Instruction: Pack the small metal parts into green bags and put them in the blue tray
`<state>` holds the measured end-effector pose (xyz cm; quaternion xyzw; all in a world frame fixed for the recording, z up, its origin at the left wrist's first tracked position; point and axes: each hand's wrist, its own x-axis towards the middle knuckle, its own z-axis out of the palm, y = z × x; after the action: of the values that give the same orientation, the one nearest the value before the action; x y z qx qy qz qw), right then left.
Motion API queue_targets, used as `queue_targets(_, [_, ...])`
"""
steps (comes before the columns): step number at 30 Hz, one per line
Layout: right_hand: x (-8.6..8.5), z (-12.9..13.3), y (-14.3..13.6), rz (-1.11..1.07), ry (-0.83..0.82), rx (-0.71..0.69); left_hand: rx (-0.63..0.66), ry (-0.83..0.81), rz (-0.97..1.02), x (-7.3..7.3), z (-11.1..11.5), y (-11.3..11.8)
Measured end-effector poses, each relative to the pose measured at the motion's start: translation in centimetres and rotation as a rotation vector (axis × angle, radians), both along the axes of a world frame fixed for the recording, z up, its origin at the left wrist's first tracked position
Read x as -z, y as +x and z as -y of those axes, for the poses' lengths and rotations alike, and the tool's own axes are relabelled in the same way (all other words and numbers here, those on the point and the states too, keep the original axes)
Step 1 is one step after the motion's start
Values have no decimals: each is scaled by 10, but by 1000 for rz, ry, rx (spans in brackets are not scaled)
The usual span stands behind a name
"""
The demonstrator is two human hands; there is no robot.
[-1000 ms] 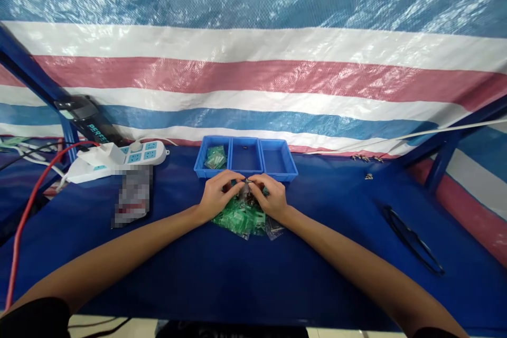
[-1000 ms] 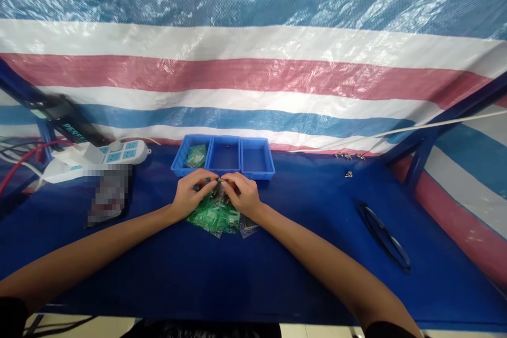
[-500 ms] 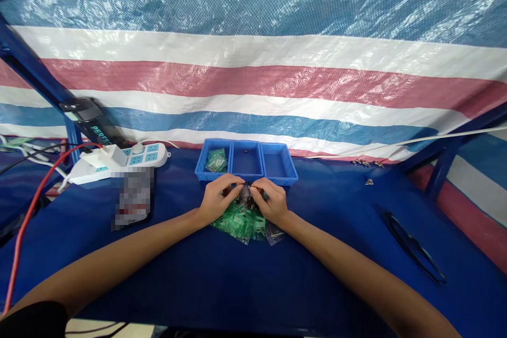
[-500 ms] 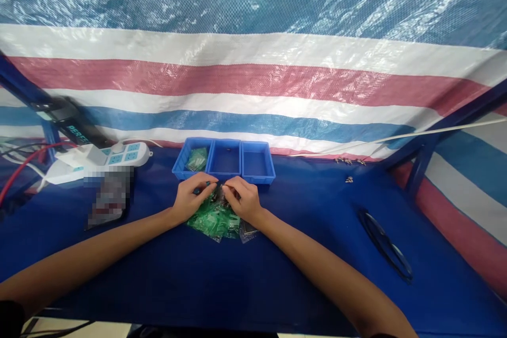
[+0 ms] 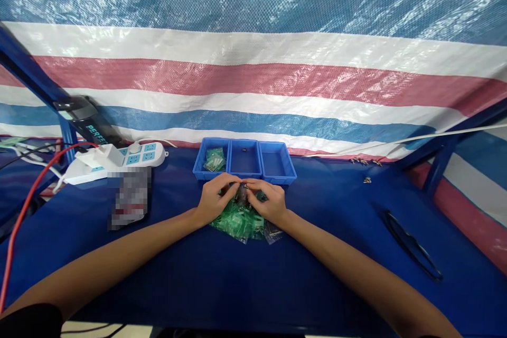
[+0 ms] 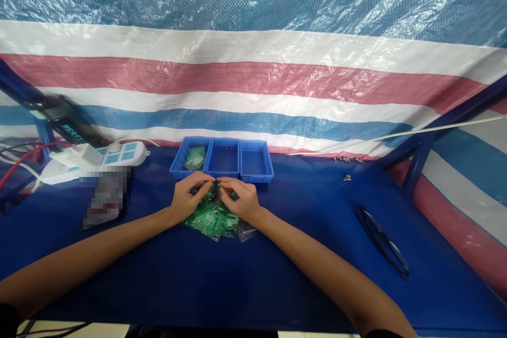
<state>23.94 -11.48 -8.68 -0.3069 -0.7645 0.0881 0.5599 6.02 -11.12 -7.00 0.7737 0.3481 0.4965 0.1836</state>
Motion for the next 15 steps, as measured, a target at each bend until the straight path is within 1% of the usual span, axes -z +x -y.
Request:
queue_targets(9, [2, -2, -1, -18, -13, -52, 9, -4, -7, 0, 0, -1])
queue_targets(15, [3, -3, 0, -19, -29, -59, 16, -19, -6, 1, -1, -1])
